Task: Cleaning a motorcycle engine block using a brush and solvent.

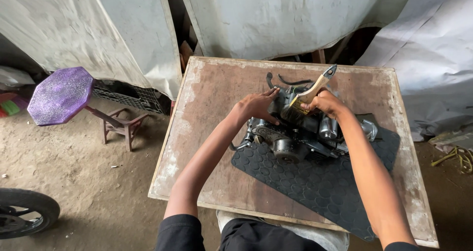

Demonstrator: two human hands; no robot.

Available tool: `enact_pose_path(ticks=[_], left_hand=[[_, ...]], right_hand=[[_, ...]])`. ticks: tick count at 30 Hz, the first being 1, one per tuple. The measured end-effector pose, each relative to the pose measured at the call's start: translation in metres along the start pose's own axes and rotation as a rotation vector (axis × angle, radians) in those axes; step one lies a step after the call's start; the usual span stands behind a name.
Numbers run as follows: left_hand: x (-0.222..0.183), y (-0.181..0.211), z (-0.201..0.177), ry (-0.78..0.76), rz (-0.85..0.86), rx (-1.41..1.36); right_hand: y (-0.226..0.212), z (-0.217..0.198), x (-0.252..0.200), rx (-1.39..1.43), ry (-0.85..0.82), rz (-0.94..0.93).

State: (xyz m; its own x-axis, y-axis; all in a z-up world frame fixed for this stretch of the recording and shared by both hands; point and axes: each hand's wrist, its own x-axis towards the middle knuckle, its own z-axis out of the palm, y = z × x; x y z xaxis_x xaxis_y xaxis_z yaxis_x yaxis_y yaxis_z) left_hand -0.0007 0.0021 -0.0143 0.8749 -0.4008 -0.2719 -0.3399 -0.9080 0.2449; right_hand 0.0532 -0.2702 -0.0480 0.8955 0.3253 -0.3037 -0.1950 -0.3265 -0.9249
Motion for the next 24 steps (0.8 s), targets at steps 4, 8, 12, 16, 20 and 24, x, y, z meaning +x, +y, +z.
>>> enact_pose_path(ticks=[4,8,12,16,20,24], left_hand=[[-0.008,0.006,-0.008,0.002,0.021,-0.006],[-0.014,0.009,-0.01,0.006,0.018,0.005],[-0.008,0.008,-0.006,0.026,0.017,-0.003],[-0.005,0.004,-0.002,0.036,0.023,-0.006],[-0.004,0.005,-0.004,0.04,0.023,0.008],[-0.003,0.006,-0.004,0.027,0.016,0.011]], right_hand=[[-0.006,0.0,-0.004,0.055,-0.003,-0.018],[0.0,-0.002,0.007,0.044,0.054,-0.063],[0.008,-0.008,0.01,-0.019,0.111,-0.1],[0.023,-0.01,0.022,-0.065,0.138,-0.116],[0.008,-0.007,0.009,-0.23,0.19,-0.099],[0.0,0.01,0.003,-0.405,0.333,-0.16]])
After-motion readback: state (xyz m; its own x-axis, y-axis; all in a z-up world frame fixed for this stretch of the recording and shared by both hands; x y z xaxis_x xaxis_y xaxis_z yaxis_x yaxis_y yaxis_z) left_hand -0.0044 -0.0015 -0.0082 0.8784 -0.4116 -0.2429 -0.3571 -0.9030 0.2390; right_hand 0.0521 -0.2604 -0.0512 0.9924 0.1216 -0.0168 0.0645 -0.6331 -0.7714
